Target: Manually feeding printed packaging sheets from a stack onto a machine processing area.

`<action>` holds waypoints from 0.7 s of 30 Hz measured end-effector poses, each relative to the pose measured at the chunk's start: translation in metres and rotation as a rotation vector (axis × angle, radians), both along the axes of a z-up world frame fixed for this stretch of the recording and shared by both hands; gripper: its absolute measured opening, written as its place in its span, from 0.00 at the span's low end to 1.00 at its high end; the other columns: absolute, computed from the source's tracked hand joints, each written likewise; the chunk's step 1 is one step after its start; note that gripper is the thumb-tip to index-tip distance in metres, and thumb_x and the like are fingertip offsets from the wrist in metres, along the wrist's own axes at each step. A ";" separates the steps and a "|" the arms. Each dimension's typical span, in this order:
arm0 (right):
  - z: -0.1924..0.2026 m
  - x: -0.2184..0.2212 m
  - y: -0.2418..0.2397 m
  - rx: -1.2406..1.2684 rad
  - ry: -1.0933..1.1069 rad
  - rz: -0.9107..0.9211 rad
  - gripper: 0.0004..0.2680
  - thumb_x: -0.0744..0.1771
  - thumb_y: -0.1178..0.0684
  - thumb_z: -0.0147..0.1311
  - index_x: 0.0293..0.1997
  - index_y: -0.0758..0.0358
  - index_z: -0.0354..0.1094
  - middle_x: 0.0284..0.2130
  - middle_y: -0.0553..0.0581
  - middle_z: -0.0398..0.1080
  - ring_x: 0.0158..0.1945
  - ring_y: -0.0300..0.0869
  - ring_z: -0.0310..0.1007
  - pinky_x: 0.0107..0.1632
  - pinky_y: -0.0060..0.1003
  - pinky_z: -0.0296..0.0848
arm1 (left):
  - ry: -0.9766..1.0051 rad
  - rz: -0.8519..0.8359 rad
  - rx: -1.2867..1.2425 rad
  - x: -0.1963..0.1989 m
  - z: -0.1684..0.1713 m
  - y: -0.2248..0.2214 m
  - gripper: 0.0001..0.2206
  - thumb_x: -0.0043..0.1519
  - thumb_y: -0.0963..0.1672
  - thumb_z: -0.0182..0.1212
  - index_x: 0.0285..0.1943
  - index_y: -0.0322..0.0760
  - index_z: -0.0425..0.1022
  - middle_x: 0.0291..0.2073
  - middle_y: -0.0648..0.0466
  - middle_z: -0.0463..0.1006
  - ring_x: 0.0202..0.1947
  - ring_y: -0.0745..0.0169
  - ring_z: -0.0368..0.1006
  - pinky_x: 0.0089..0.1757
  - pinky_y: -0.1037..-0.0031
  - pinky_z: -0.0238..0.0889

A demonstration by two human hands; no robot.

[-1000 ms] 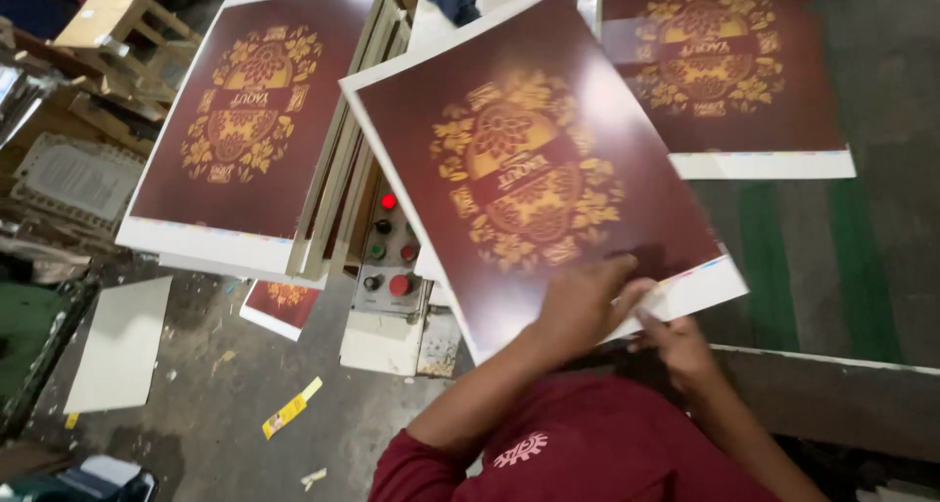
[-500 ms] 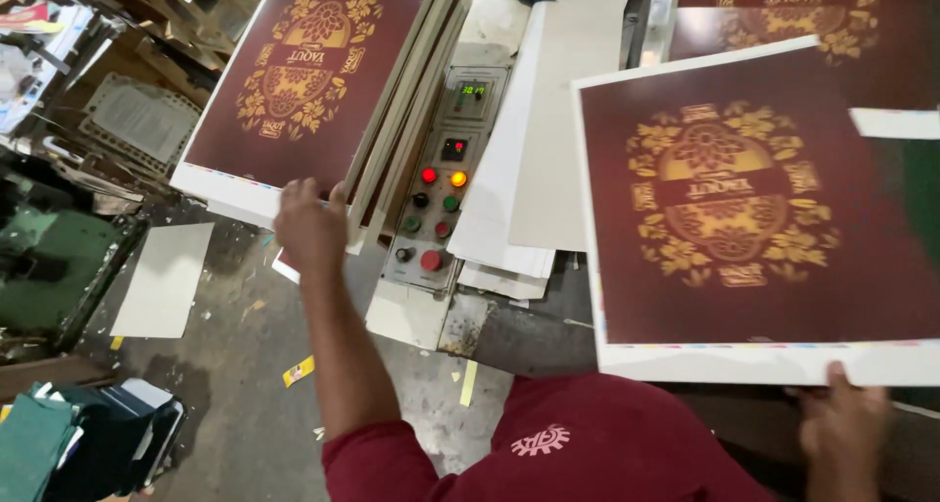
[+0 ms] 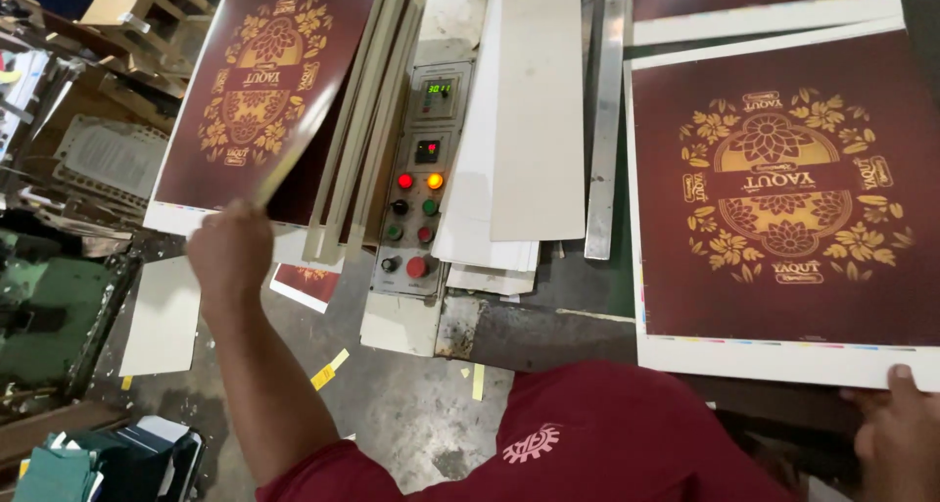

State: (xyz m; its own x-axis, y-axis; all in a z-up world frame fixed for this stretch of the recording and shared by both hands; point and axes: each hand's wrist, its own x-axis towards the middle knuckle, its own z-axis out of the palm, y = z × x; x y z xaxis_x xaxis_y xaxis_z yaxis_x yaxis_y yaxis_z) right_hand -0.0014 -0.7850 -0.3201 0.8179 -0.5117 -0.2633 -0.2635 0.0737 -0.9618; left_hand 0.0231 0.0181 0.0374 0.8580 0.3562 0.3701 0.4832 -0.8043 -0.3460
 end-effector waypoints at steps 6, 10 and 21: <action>0.031 0.033 0.051 0.210 -0.241 0.071 0.13 0.76 0.61 0.47 0.70 0.67 0.55 0.56 0.60 0.69 0.48 0.45 0.76 0.39 0.37 0.79 | -0.300 -0.193 0.157 -0.003 0.024 -0.041 0.14 0.76 0.43 0.56 0.33 0.42 0.75 0.26 0.49 0.80 0.26 0.47 0.78 0.31 0.60 0.70; 0.020 0.073 0.063 0.222 -0.215 0.079 0.11 0.76 0.60 0.48 0.68 0.67 0.56 0.54 0.60 0.71 0.46 0.45 0.76 0.38 0.36 0.79 | -0.369 -0.298 0.033 0.010 0.018 -0.086 0.15 0.77 0.42 0.56 0.33 0.41 0.73 0.24 0.52 0.77 0.22 0.56 0.75 0.27 0.65 0.67; 0.058 0.151 0.083 0.262 -0.020 0.232 0.20 0.73 0.53 0.50 0.73 0.69 0.46 0.46 0.65 0.74 0.44 0.48 0.78 0.39 0.41 0.77 | -0.396 -0.690 -0.584 0.021 0.011 -0.220 0.10 0.69 0.42 0.60 0.33 0.34 0.76 0.23 0.43 0.76 0.23 0.46 0.74 0.31 0.59 0.66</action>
